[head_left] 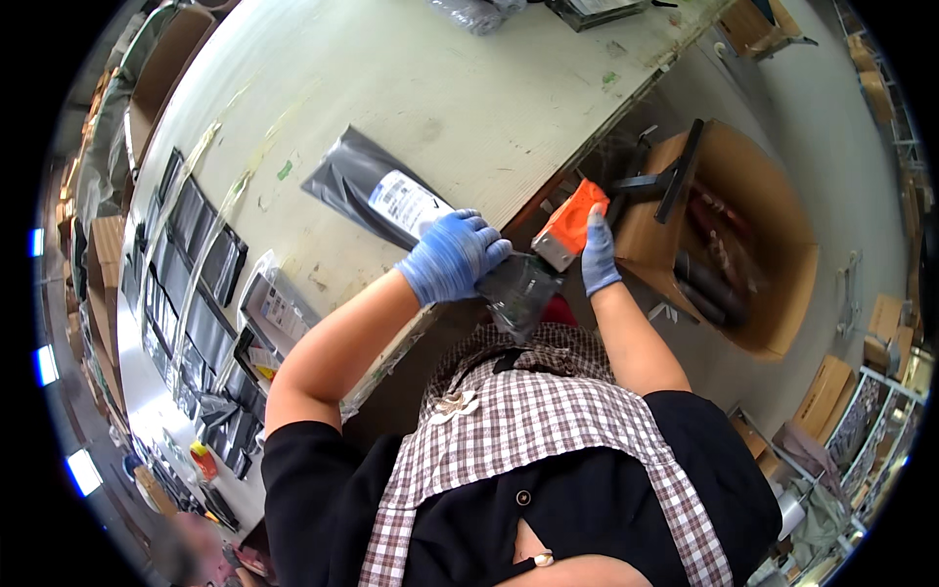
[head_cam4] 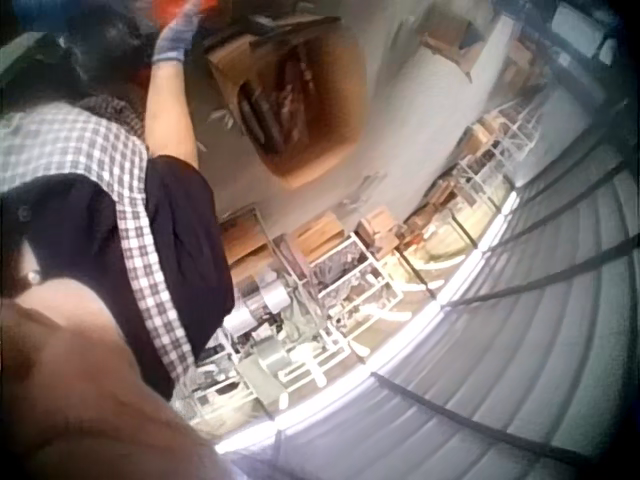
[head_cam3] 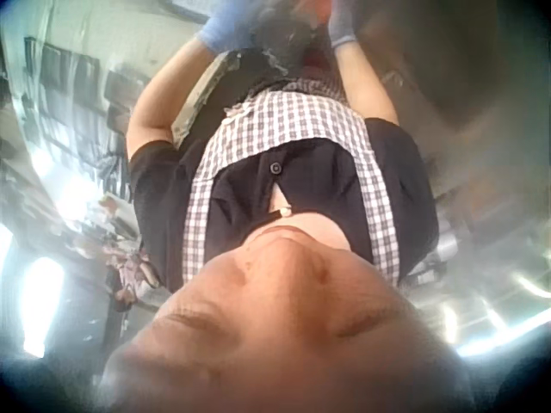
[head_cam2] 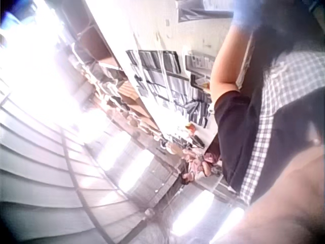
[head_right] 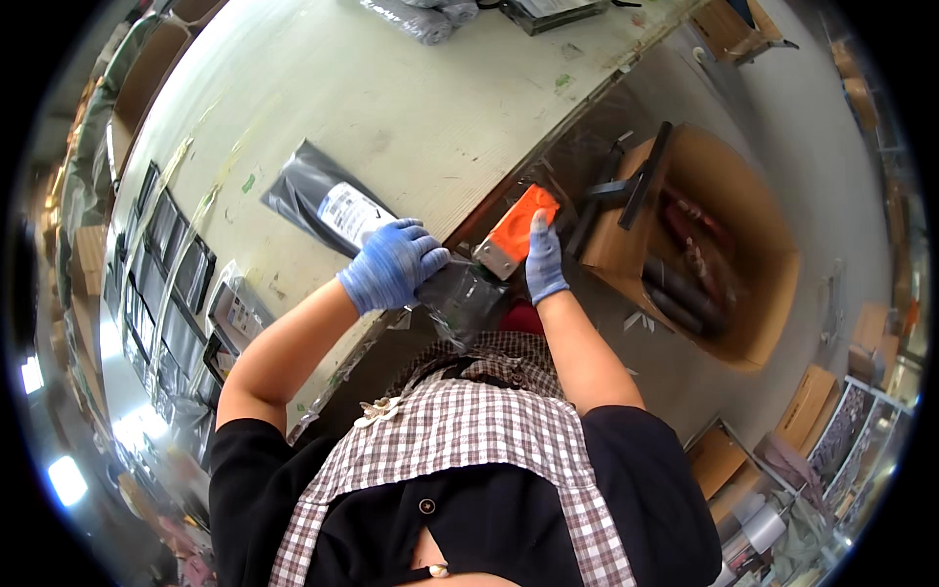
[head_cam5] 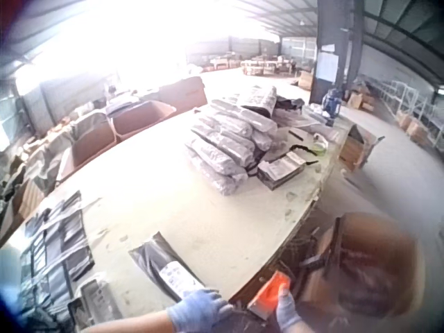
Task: The person places items into plastic sleeves, applies labels, and uses a tape dispenser to seal the packages at a workstation.
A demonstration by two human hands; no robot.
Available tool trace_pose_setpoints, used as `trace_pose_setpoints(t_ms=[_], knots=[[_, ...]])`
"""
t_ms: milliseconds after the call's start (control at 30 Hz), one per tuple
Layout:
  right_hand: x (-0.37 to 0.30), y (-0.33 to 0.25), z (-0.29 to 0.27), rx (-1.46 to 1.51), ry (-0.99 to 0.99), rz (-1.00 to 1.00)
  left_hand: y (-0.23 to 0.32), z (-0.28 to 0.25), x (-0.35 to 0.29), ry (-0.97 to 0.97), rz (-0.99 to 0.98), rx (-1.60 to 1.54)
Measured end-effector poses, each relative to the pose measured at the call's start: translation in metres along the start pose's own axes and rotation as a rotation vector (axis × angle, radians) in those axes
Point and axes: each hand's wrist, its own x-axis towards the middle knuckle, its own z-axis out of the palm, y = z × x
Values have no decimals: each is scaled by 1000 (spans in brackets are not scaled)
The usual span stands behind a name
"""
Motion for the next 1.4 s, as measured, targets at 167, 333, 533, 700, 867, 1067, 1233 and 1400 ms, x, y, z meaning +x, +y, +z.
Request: trace_pose_setpoints(t_ms=[167,333,533,700,867,1067,1233,1400], knots=[[-93,-23,27,-211,-360,264,19,-32,49,117,-348,-44],[-170,-166,81,-271,-622,302,-6,-9,56,-123,-557,65],[-40,-191,120,-504,-436,-543,7,-13,62,-63,-395,83],[12,-156,157,-1015,-508,-1370,-2,-9,40,-199,-513,-165],[125,-132,152,-1591,-351,-1245,11,-9,37,-161,-400,22],[8,-141,166,-1535,-676,-795,1,-17,11,-253,-501,21],[-90,-95,101,-934,-885,226,39,-27,-24,120,-44,130],[-81,-90,131,-380,-865,384,34,-66,-69,558,-31,425]])
